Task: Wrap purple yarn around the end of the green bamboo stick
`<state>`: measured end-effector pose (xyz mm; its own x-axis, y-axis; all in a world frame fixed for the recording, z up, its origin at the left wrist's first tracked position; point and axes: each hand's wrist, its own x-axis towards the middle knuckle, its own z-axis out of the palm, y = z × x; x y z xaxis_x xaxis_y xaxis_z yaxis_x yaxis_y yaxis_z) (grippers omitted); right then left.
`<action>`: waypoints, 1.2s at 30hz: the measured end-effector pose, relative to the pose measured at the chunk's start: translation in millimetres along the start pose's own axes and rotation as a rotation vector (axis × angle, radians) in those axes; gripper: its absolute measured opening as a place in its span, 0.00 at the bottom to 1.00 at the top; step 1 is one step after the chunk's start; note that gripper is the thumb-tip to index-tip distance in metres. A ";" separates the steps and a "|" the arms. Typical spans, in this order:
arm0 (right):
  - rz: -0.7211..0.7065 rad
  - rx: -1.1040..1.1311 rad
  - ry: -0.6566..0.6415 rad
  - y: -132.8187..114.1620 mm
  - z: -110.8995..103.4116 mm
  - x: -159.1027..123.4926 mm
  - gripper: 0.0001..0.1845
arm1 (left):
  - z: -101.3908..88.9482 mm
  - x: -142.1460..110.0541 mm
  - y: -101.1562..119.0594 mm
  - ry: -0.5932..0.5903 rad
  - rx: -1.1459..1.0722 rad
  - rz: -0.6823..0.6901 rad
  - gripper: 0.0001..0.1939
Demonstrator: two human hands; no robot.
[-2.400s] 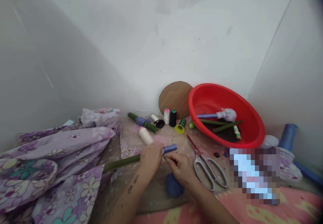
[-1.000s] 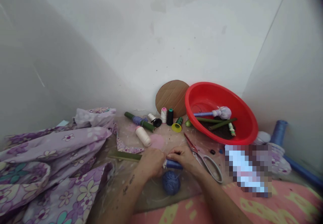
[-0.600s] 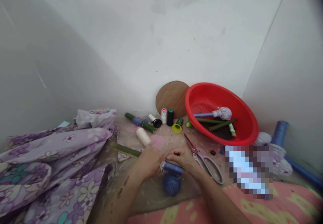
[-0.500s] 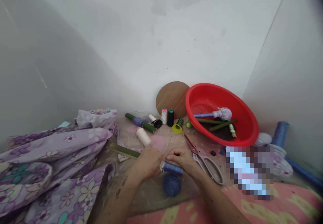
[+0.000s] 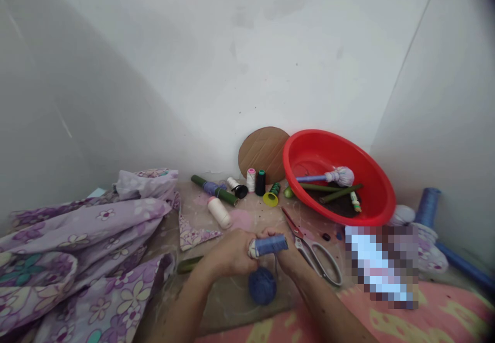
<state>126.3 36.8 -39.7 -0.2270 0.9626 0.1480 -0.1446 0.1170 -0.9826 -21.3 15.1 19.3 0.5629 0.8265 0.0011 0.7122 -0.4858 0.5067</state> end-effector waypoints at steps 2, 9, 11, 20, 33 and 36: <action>0.014 -0.027 0.095 1.3 2.8 0.2 0.11 | 2.8 3.9 -4.1 0.040 -0.095 -0.026 0.06; 0.141 0.001 0.242 0.1 19.9 -0.1 0.10 | -6.4 6.7 -8.4 0.065 -0.456 -0.002 0.05; 0.149 0.036 0.254 -3.2 24.5 -1.3 0.09 | -9.2 4.8 -10.0 0.041 -0.508 0.001 0.06; 0.020 0.143 0.189 -8.7 26.9 -6.2 0.12 | -12.2 0.1 -16.8 -0.055 -0.906 -0.034 0.13; -0.248 -0.144 0.129 -18.4 27.1 -14.4 0.15 | -13.7 3.8 -20.0 -0.056 -0.856 -0.012 0.15; -0.287 -0.272 0.150 -18.4 23.1 -18.9 0.15 | -10.2 6.2 -24.9 -0.040 -0.788 -0.022 0.13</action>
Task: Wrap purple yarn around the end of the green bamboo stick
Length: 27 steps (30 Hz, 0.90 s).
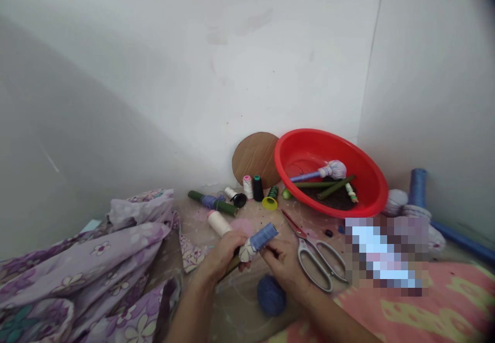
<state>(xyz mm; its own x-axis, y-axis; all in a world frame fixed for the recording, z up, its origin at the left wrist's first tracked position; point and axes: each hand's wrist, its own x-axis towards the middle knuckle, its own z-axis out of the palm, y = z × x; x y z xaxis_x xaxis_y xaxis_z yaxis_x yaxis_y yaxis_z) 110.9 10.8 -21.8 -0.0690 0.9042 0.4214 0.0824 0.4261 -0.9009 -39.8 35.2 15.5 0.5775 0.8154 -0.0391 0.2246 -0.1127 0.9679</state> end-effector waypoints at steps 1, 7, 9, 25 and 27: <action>-0.022 -0.027 -0.016 -0.3 -1.3 -1.2 0.15 | 0.2 0.8 -0.9 0.008 0.031 0.004 0.13; -0.059 -0.185 0.017 7.6 -0.4 -3.3 0.14 | 7.1 7.3 -3.5 0.180 -0.008 -0.044 0.11; -0.021 -0.168 0.046 15.2 2.2 -2.4 0.15 | 10.0 9.4 -6.8 0.248 0.015 -0.039 0.15; -0.008 -0.208 -0.011 13.2 4.1 1.4 0.13 | 2.4 9.2 -11.7 0.252 0.704 0.033 0.21; -0.016 -0.251 -0.040 13.6 4.1 0.6 0.13 | -2.2 7.7 -15.4 0.210 0.714 -0.005 0.20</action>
<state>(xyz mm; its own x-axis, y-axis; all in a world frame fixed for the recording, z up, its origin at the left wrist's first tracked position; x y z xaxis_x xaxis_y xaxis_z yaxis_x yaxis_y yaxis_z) 107.9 17.1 -34.3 -0.1110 0.8976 0.4266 0.3251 0.4384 -0.8379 -40.6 44.4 0.8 0.4292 0.9001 0.0747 0.7235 -0.3921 0.5682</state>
